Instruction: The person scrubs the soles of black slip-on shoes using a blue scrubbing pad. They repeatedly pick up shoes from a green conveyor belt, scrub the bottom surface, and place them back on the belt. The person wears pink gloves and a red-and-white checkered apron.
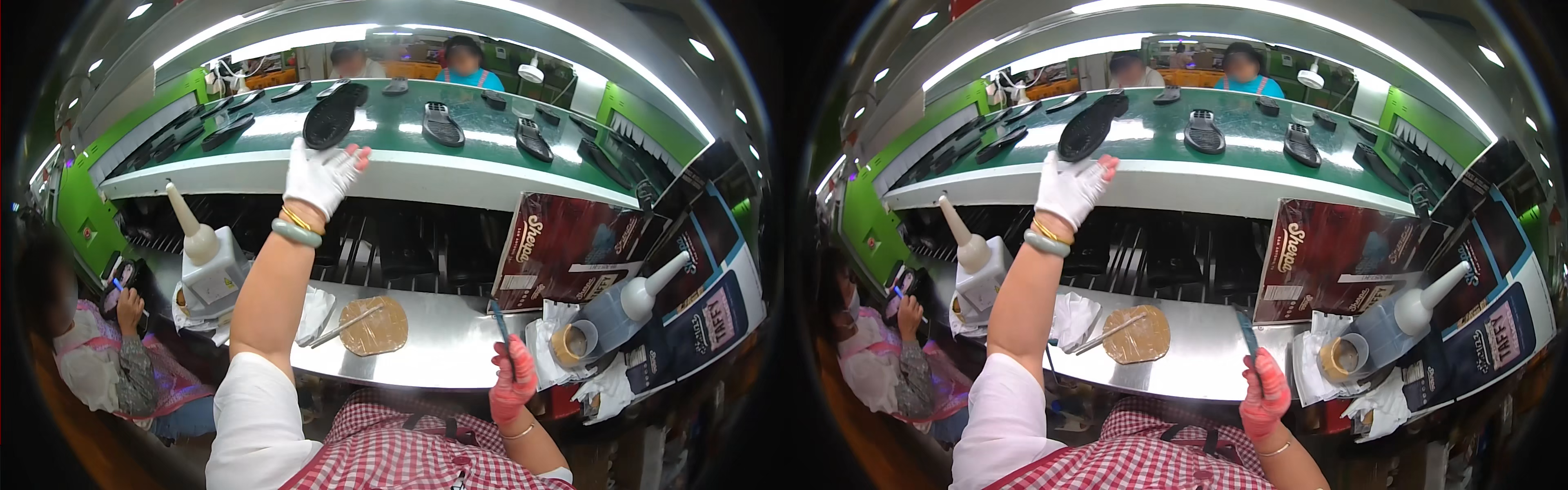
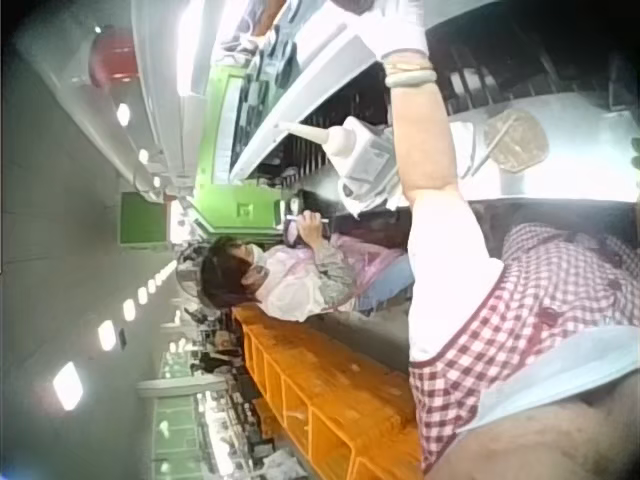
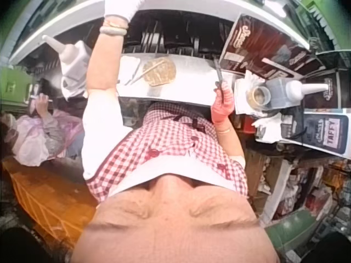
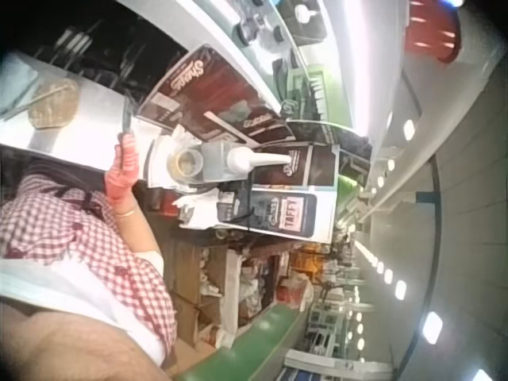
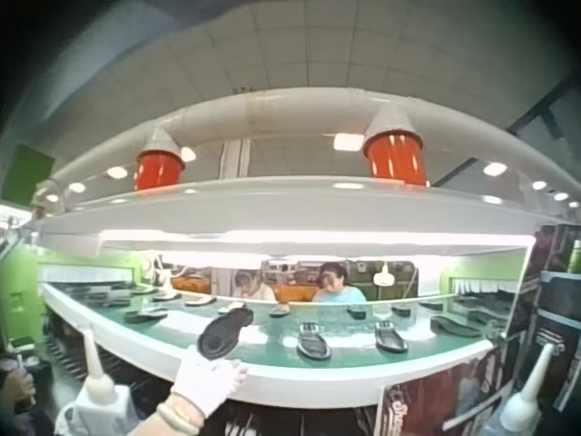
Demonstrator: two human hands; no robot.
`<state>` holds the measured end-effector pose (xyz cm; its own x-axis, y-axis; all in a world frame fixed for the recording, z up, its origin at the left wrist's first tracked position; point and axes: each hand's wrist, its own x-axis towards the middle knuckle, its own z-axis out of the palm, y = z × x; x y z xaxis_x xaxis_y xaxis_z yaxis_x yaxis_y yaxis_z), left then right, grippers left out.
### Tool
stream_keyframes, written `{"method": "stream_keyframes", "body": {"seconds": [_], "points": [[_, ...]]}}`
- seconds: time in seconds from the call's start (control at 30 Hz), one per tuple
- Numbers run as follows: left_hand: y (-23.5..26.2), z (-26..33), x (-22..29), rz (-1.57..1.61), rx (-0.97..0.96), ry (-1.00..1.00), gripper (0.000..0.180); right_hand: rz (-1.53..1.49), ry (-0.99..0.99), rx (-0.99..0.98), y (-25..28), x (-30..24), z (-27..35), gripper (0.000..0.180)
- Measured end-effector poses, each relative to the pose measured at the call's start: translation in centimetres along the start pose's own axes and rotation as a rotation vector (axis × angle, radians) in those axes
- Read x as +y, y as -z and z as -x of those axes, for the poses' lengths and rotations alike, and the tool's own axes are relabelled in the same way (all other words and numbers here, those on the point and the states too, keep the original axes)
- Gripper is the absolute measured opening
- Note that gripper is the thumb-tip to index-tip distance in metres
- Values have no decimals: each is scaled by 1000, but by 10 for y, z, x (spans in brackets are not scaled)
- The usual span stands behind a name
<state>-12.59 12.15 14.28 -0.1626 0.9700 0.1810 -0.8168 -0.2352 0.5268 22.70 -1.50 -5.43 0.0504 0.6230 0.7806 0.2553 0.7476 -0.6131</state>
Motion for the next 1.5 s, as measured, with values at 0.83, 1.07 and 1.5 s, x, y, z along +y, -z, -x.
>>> {"method": "stream_keyframes", "body": {"seconds": [0.83, 1.07, 1.5], "points": [[207, -190, 266, -2319, 1112, -18, 58, 491, -139, -419, -31, 77, 40, 47], [326, -254, 388, -2073, 785, -47, 85, 491, -197, -516, -28, 82, 41, 42], [248, -200, 315, -1327, 465, -177, 50, 461, -77, -460, -25, 92, 48, 52]]}}
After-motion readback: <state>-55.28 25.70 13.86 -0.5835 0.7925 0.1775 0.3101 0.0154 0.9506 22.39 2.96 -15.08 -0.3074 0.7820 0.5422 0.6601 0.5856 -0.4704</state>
